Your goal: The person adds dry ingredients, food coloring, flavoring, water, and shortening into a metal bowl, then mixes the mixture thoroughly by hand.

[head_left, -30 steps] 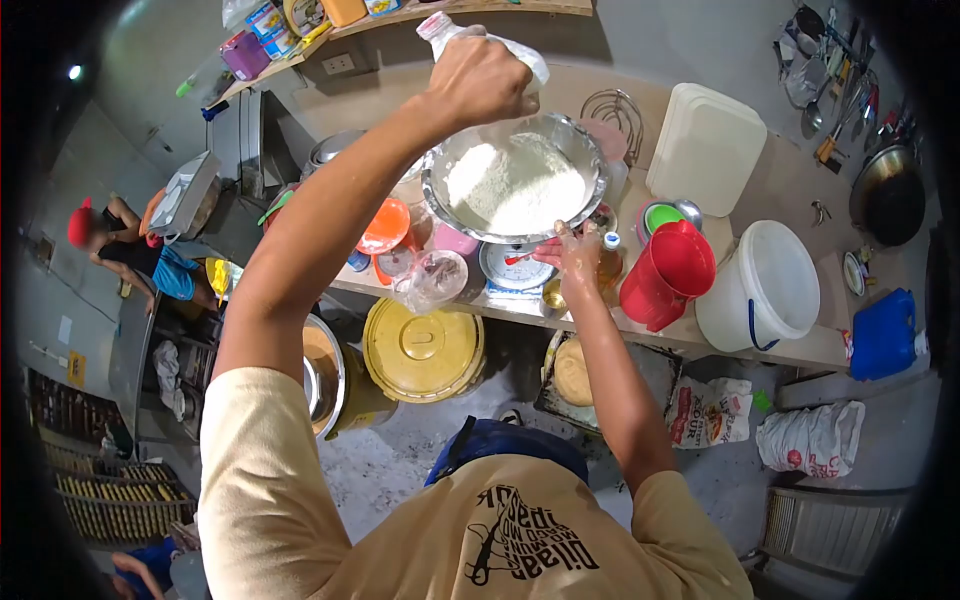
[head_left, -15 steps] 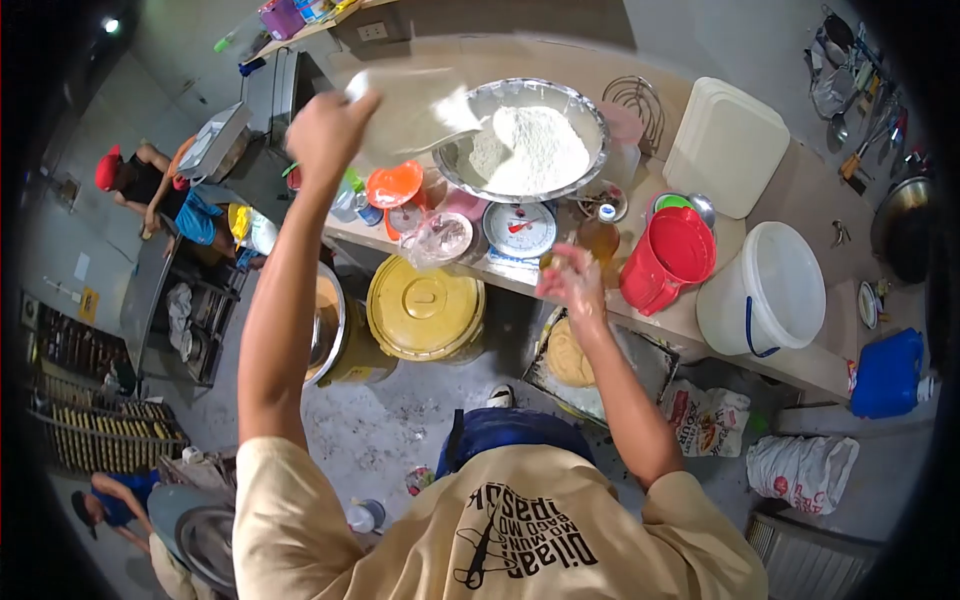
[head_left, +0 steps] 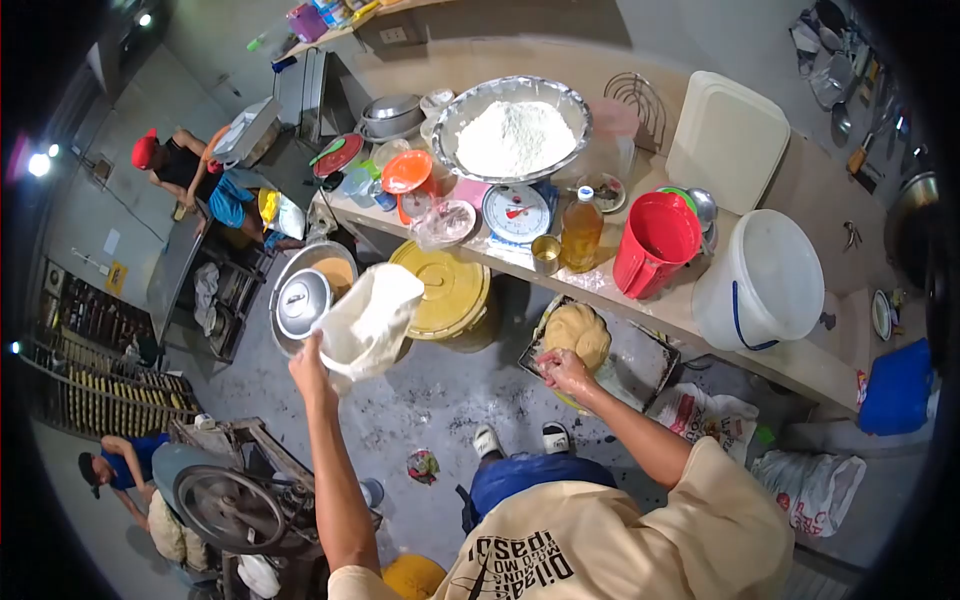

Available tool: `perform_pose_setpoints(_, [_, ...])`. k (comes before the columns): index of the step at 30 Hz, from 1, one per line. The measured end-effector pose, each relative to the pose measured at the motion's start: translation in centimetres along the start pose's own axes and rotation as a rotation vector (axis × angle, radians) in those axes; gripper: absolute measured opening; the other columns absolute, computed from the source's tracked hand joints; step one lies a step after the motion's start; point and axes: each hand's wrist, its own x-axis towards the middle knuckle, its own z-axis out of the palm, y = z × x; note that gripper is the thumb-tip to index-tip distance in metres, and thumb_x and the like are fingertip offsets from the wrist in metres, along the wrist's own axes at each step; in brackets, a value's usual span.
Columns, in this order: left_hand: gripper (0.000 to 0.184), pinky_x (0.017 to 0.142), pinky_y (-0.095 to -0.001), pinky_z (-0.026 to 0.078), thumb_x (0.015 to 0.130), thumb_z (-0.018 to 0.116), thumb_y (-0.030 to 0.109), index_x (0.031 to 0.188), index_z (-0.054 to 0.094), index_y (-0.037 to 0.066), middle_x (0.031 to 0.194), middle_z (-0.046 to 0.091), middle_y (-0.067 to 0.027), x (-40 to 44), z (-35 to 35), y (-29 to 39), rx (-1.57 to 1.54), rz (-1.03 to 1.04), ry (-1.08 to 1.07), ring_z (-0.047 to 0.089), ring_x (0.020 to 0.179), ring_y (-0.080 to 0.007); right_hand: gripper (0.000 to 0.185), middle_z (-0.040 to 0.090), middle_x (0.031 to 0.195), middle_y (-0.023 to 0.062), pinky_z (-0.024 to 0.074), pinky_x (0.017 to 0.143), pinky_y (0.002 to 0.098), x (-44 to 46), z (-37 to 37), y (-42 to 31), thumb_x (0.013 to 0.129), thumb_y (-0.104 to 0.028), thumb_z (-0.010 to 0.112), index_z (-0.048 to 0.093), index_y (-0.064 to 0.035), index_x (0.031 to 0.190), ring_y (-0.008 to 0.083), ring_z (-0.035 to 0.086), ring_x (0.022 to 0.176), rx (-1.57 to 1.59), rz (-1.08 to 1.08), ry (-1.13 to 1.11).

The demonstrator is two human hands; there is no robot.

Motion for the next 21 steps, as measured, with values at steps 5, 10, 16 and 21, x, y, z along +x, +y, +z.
perform_pose_setpoints(5, [0.039,0.052,-0.0264,0.028,0.092,0.075,0.044,0.076,0.067,0.010,0.064,0.050,0.0065,1.5,9.4,12.9,0.067,0.240,-0.269,0.039,0.055,-0.0056,0.023,0.070,0.093,0.0077,0.0570,0.064,0.0292,-3.2,-0.6,-0.6,0.098,-0.014,0.062,0.067,0.0005,0.115,0.0131,0.067,0.076,0.006,-0.106,-0.006])
perform_pose_setpoints(10, [0.073,0.077,-0.0442,0.053,0.078,0.068,0.070,0.089,0.077,-0.002,0.083,0.074,-0.0207,2.9,21.5,24.0,0.743,0.653,-0.272,0.073,0.082,-0.0366,0.025,0.070,0.095,0.0082,0.0548,0.068,0.0285,-7.4,-5.4,5.8,0.096,-0.011,0.064,0.067,0.0017,0.117,0.0136,0.066,0.075,0.126,-0.065,0.178])
perform_pose_setpoints(16, [0.066,0.093,-0.0414,0.055,0.072,0.074,0.066,0.106,0.080,0.010,0.113,0.076,-0.0145,4.1,34.9,26.8,1.120,0.649,-0.393,0.071,0.110,-0.0324,0.020,0.066,0.080,0.0062,0.0530,0.049,0.0273,-18.3,-13.0,20.3,0.097,-0.014,0.063,0.065,-0.0040,0.115,0.0141,0.062,0.056,0.314,0.210,0.689])
perform_pose_setpoints(21, [0.059,0.091,-0.0385,0.056,0.075,0.073,0.065,0.103,0.080,0.013,0.099,0.078,-0.0090,4.8,43.4,22.7,1.091,0.650,-0.443,0.074,0.102,-0.0280,0.018,0.057,0.070,0.0055,0.0483,0.048,0.0338,-29.4,-11.2,35.5,0.095,-0.018,0.064,0.063,-0.0052,0.108,0.0164,0.054,0.053,0.434,0.321,1.124])
